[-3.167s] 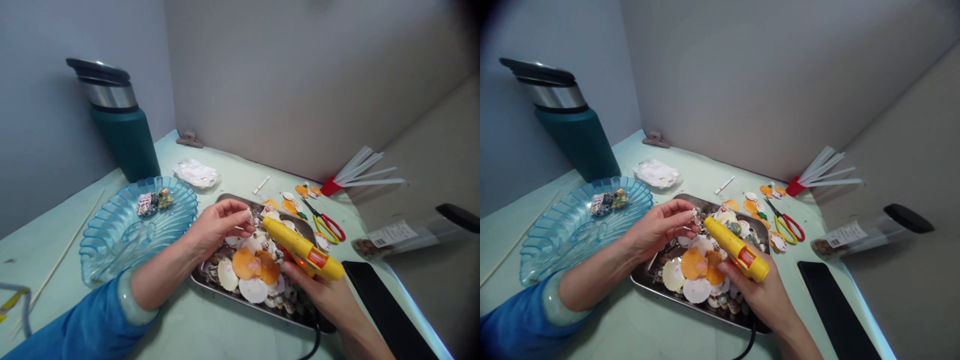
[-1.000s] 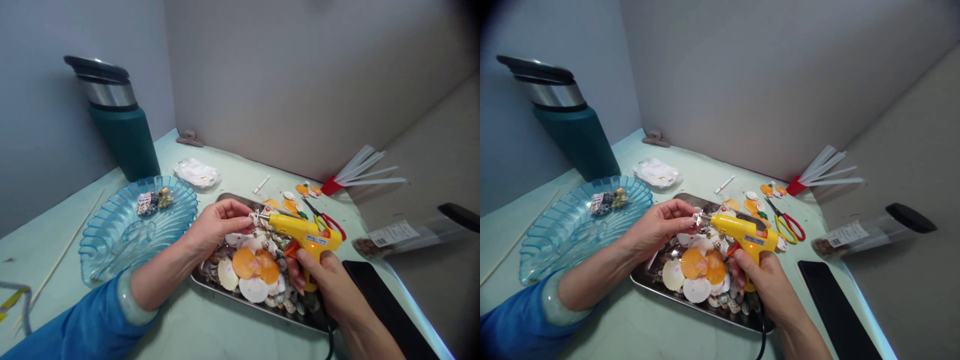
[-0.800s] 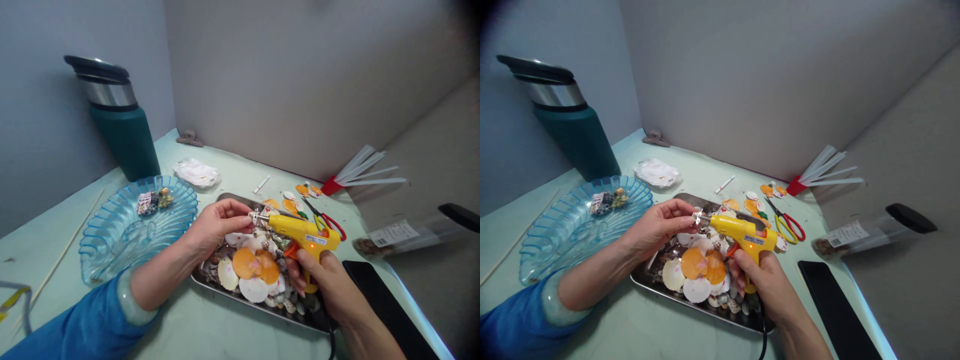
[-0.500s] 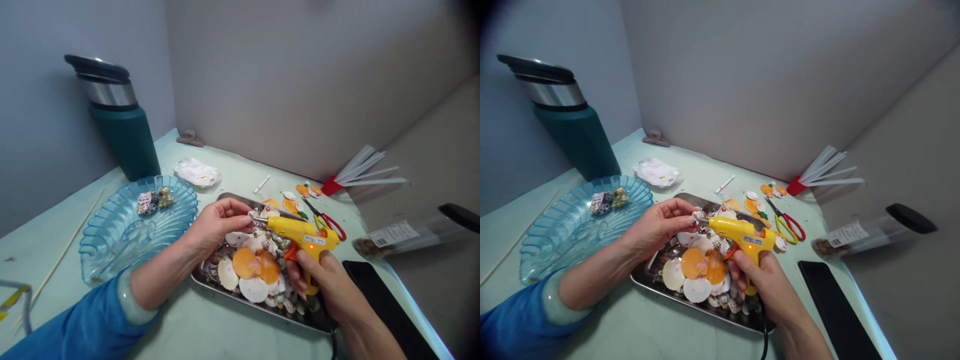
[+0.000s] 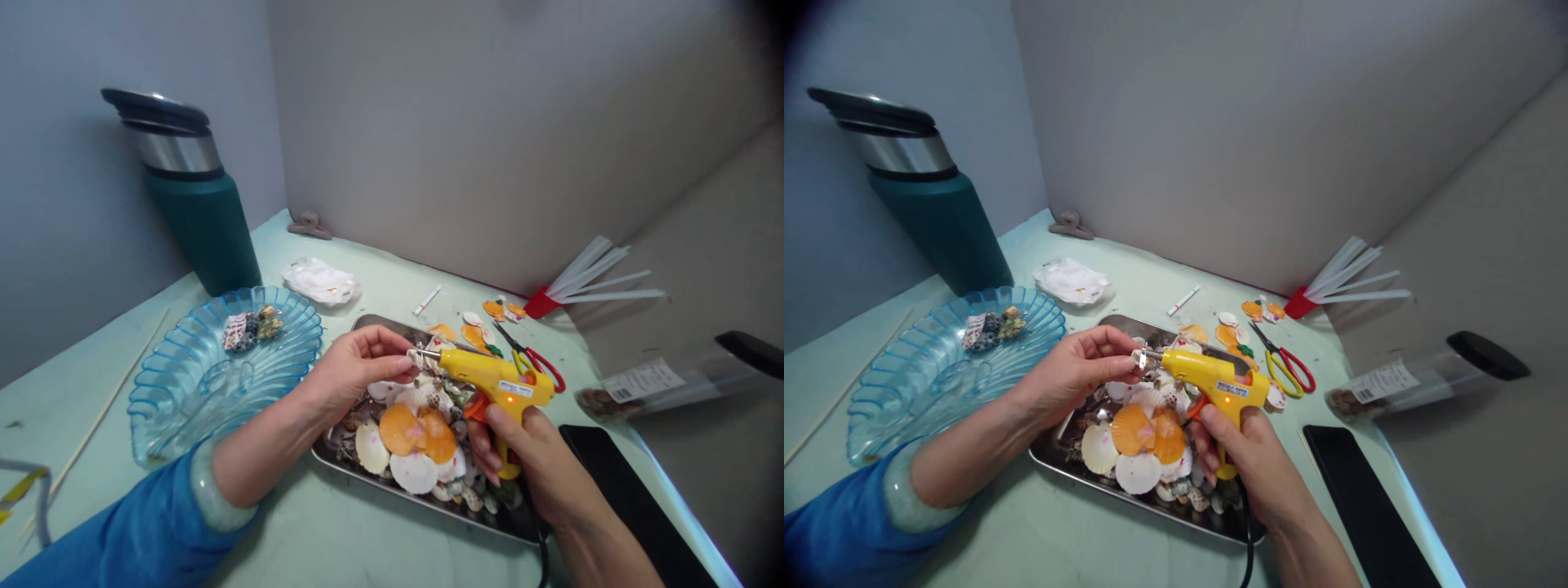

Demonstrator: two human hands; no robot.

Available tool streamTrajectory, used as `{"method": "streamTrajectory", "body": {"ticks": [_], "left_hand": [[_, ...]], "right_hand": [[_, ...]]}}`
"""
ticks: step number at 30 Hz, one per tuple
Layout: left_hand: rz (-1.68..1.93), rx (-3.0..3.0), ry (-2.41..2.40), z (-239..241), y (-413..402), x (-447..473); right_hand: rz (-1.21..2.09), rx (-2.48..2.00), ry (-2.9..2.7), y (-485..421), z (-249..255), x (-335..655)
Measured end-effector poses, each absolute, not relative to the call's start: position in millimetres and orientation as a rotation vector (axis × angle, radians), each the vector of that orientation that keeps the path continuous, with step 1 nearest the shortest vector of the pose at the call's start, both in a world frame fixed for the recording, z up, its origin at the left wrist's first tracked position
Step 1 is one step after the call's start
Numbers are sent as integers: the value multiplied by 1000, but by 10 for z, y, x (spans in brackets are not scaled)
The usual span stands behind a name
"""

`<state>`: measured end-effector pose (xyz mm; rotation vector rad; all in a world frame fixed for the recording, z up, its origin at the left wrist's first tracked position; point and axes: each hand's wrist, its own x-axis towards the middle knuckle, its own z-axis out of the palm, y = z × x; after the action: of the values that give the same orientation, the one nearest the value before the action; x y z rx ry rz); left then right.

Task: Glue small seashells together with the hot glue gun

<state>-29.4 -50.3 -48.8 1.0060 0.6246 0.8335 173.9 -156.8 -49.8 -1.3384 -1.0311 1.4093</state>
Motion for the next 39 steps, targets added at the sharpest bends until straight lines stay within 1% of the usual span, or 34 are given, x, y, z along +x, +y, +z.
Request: {"method": "streamTrajectory", "body": {"ticks": [16,39], "left_hand": [[875,928,642,-477,-501,-290],[814,953,590,-478,-505,-293]], "right_hand": [[1442,-1310,-1003,-1579,-540,1752],[1516,-1251,-978,-1572,-559,1766]]}}
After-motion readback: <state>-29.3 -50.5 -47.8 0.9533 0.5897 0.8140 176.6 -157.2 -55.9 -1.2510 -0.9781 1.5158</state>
